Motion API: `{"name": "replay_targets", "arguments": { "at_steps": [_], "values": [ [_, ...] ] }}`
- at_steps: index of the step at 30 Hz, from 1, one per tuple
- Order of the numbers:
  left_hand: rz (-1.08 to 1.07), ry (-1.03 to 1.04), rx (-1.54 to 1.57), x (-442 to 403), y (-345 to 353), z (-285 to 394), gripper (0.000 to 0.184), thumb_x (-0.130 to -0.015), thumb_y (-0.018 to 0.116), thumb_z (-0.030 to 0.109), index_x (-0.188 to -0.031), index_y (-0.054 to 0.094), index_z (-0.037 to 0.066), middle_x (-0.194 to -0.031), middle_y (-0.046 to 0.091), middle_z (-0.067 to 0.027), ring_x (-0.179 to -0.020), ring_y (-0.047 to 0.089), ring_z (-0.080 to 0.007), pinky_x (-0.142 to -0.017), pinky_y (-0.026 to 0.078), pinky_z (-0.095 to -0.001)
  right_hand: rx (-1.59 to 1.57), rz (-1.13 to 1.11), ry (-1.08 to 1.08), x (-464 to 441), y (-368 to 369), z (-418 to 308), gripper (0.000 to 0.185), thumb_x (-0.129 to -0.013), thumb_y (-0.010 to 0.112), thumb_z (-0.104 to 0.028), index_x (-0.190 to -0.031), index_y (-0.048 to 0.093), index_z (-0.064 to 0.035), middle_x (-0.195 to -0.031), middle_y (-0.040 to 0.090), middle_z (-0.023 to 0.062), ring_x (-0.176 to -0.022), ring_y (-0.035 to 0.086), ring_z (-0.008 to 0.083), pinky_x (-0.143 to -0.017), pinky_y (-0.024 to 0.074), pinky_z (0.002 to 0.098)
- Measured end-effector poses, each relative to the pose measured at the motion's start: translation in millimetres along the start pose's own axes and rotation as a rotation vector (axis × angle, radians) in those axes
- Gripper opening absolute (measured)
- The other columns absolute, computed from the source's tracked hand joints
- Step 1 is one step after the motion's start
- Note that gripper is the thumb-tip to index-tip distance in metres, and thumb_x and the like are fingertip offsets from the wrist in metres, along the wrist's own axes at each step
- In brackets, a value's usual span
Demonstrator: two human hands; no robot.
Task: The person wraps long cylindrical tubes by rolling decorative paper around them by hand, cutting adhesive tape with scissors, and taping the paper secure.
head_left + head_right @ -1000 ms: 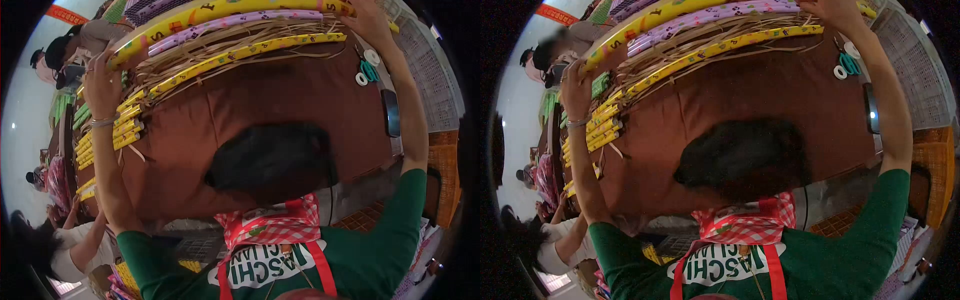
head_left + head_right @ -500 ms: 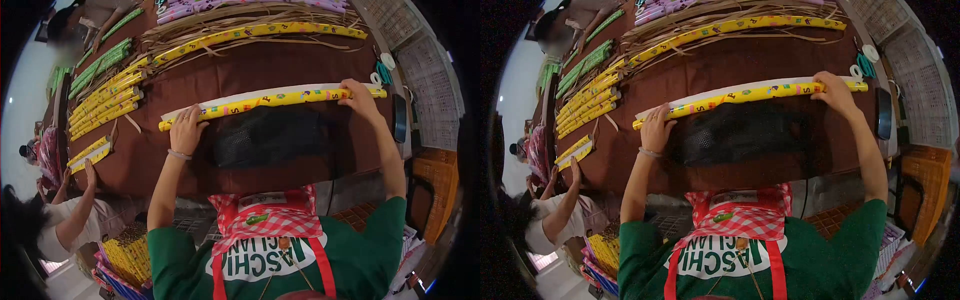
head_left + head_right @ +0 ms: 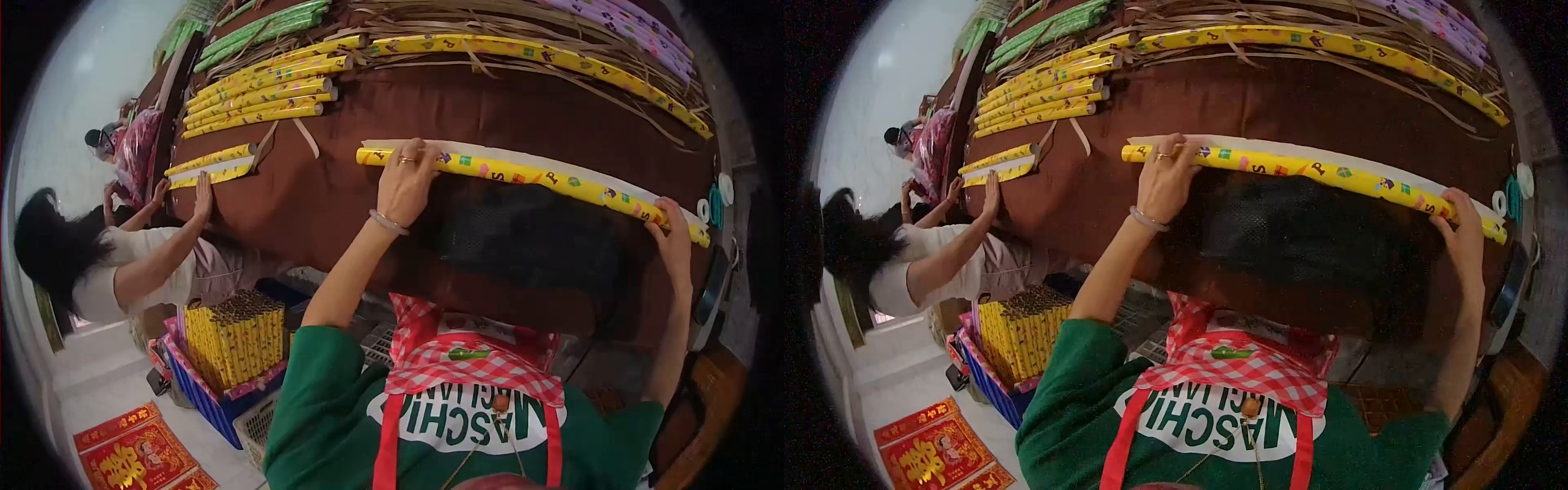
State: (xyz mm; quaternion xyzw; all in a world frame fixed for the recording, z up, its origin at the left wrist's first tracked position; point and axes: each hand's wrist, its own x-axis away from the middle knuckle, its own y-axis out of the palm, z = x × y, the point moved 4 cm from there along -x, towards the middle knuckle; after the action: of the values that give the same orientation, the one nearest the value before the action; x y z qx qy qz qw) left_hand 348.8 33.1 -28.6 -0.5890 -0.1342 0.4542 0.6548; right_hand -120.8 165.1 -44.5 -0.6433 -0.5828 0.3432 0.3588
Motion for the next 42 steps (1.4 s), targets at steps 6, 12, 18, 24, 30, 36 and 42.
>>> {"name": "replay_targets", "arguments": {
  "at_steps": [6,12,18,24,30,36,42],
  "values": [
    [-0.147,0.059,-0.100,-6.2,-2.5,1.1,0.037,-0.080,0.064,0.012,-0.114,0.052,0.002,-0.117,0.056,-0.0163,-0.107,0.053,-0.0357,-0.092,0.042,-0.0436,0.133,0.066,-0.023,3.7,-5.3,-31.2,0.038,-0.080,0.068,-0.012,-0.114,0.052,-0.0021,-0.121,0.053,0.0123,-0.110,0.051,0.0331,-0.094,0.0409,0.0404],
    [-0.228,0.147,-0.210,-7.4,1.5,-4.2,0.044,-0.085,0.061,0.013,-0.125,0.047,0.002,-0.117,0.059,-0.0152,-0.107,0.056,-0.0318,-0.090,0.044,-0.0407,0.149,0.140,0.015,8.6,-1.4,-31.3,0.038,-0.074,0.072,-0.014,-0.107,0.056,-0.0054,-0.118,0.054,0.0097,-0.111,0.050,0.0307,-0.095,0.0397,0.0400],
    [-0.217,0.164,-0.215,-9.1,3.7,-11.5,0.040,-0.083,0.063,0.014,-0.119,0.049,0.002,-0.119,0.059,-0.0147,-0.106,0.057,-0.0322,-0.090,0.043,-0.0429,0.195,0.222,-0.017,14.4,4.0,-29.2,0.038,-0.074,0.071,-0.022,-0.106,0.056,-0.0081,-0.116,0.055,0.0081,-0.111,0.050,0.0287,-0.098,0.0380,0.0392],
    [-0.325,0.057,-0.186,-5.5,7.4,-12.2,0.042,-0.084,0.064,0.017,-0.121,0.049,0.002,-0.123,0.057,-0.0151,-0.112,0.055,-0.0315,-0.095,0.039,-0.0456,0.270,0.251,-0.080,13.7,5.0,-32.4,0.041,-0.076,0.071,-0.025,-0.109,0.053,-0.0113,-0.112,0.056,0.0064,-0.107,0.053,0.0274,-0.094,0.0405,0.0383],
    [-0.281,0.114,-0.185,-3.8,10.7,-13.3,0.040,-0.086,0.061,0.017,-0.120,0.049,0.001,-0.123,0.056,-0.0172,-0.112,0.054,-0.0337,-0.094,0.040,-0.0460,-0.091,0.197,-0.006,9.4,-12.8,-37.3,0.038,-0.078,0.070,-0.024,-0.109,0.053,-0.0093,-0.109,0.055,0.0088,-0.104,0.054,0.0296,-0.088,0.0446,0.0376],
    [-0.277,0.120,-0.208,-6.0,6.3,-9.3,0.037,-0.086,0.061,0.018,-0.118,0.050,0.001,-0.123,0.056,-0.0176,-0.111,0.054,-0.0340,-0.094,0.041,-0.0455,0.572,0.477,0.591,-15.8,-58.2,63.4,0.027,-0.080,0.066,-0.034,-0.091,0.065,-0.0091,-0.095,0.056,0.0097,-0.095,0.057,0.0271,-0.080,0.0451,0.0402],
    [-0.247,0.123,-0.185,-6.5,3.4,-2.6,0.036,-0.087,0.060,0.018,-0.116,0.050,0.001,-0.124,0.055,-0.0178,-0.110,0.054,-0.0340,-0.095,0.040,-0.0447,0.786,0.314,0.520,-29.6,-52.2,86.4,0.021,-0.085,0.059,-0.030,-0.091,0.066,-0.0106,-0.099,0.055,0.0120,-0.092,0.057,0.0305,-0.076,0.0464,0.0435]
  ]
}}
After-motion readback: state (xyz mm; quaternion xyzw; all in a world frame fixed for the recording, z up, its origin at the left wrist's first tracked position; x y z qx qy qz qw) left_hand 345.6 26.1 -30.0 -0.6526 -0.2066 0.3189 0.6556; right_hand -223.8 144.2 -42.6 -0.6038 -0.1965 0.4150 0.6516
